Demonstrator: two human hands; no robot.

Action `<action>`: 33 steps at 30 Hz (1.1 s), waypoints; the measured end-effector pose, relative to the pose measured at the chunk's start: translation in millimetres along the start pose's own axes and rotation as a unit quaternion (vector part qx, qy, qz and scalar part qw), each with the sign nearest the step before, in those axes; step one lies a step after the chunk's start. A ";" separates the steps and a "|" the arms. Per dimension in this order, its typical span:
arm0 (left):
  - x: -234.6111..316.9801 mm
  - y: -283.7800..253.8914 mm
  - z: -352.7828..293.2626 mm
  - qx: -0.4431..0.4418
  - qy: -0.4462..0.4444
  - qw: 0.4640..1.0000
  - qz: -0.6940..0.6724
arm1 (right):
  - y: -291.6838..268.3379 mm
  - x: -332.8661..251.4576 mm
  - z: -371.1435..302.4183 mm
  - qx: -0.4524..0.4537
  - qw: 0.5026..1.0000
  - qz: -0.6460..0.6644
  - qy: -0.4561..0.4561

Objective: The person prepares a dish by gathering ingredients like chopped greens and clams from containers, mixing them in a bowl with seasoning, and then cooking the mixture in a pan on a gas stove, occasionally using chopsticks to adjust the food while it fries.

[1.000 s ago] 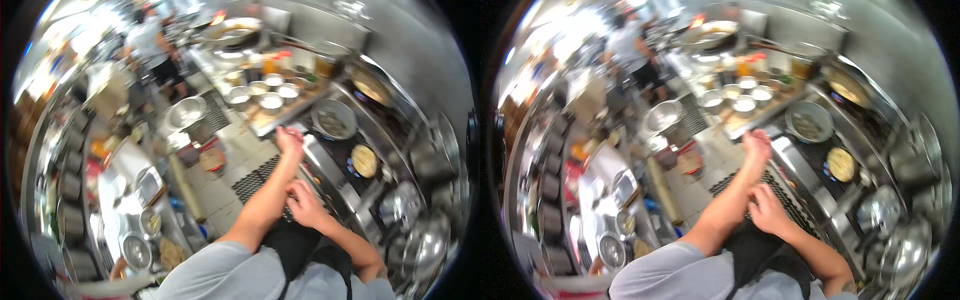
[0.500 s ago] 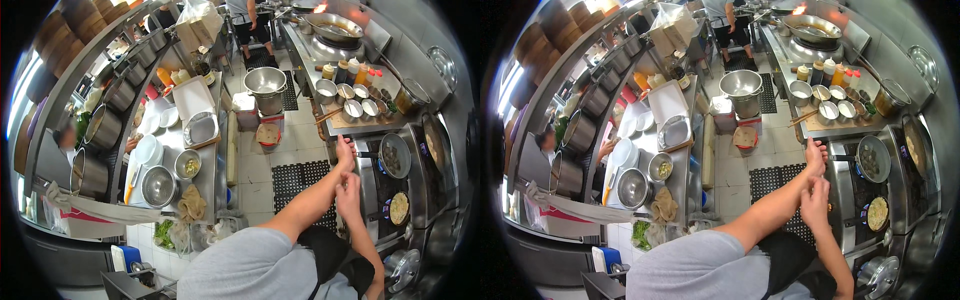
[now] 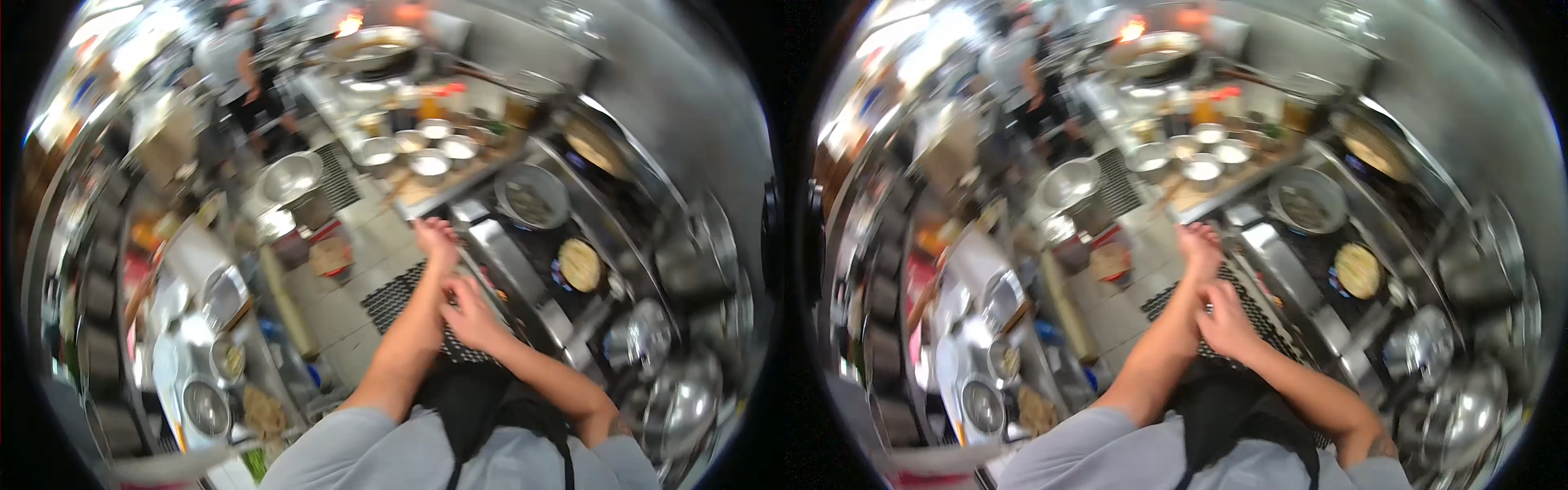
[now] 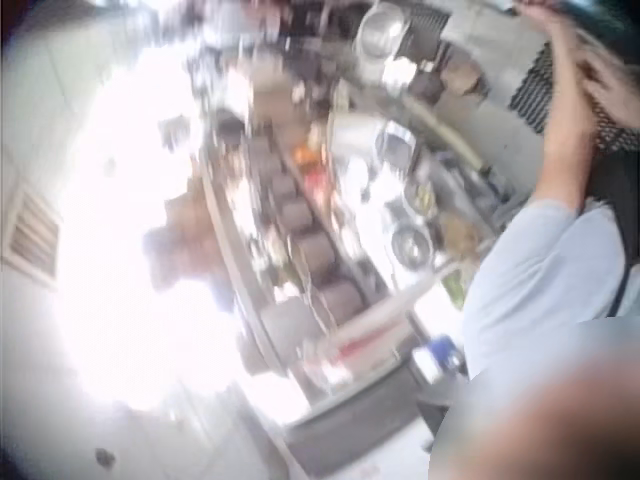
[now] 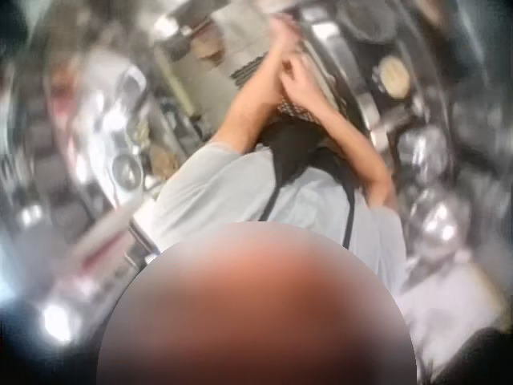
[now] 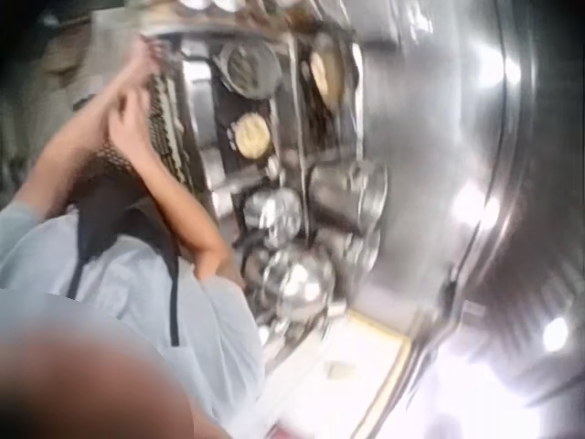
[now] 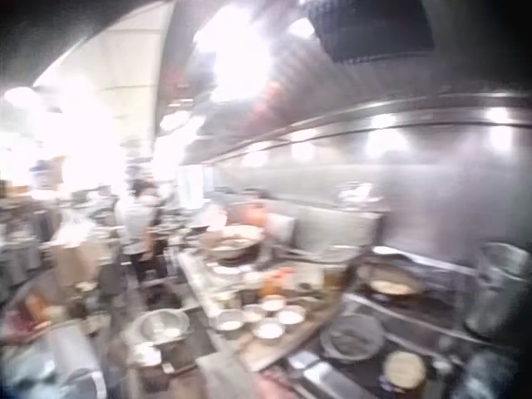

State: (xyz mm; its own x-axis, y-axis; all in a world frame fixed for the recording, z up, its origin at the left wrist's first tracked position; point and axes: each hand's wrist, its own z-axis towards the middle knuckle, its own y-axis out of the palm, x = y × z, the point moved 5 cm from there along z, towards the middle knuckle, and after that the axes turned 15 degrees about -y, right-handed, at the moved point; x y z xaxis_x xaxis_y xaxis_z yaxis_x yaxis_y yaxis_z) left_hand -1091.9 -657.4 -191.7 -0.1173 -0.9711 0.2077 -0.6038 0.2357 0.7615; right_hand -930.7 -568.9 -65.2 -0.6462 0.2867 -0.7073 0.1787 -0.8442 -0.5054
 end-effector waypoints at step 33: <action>-382.9 -91.3 66.5 -0.188 -0.021 0.260 0.947 | 24.0 -72.1 -780.8 -0.173 0.638 -0.114 0.742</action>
State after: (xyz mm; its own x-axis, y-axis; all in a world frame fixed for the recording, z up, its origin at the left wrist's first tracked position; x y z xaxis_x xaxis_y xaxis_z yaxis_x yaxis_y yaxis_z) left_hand -1044.4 -309.4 -381.6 0.0621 0.9019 0.4275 0.6873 0.2719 -0.6736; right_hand -300.5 -256.1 -412.3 0.6830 0.7137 -0.1554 0.5243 -0.6272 -0.5760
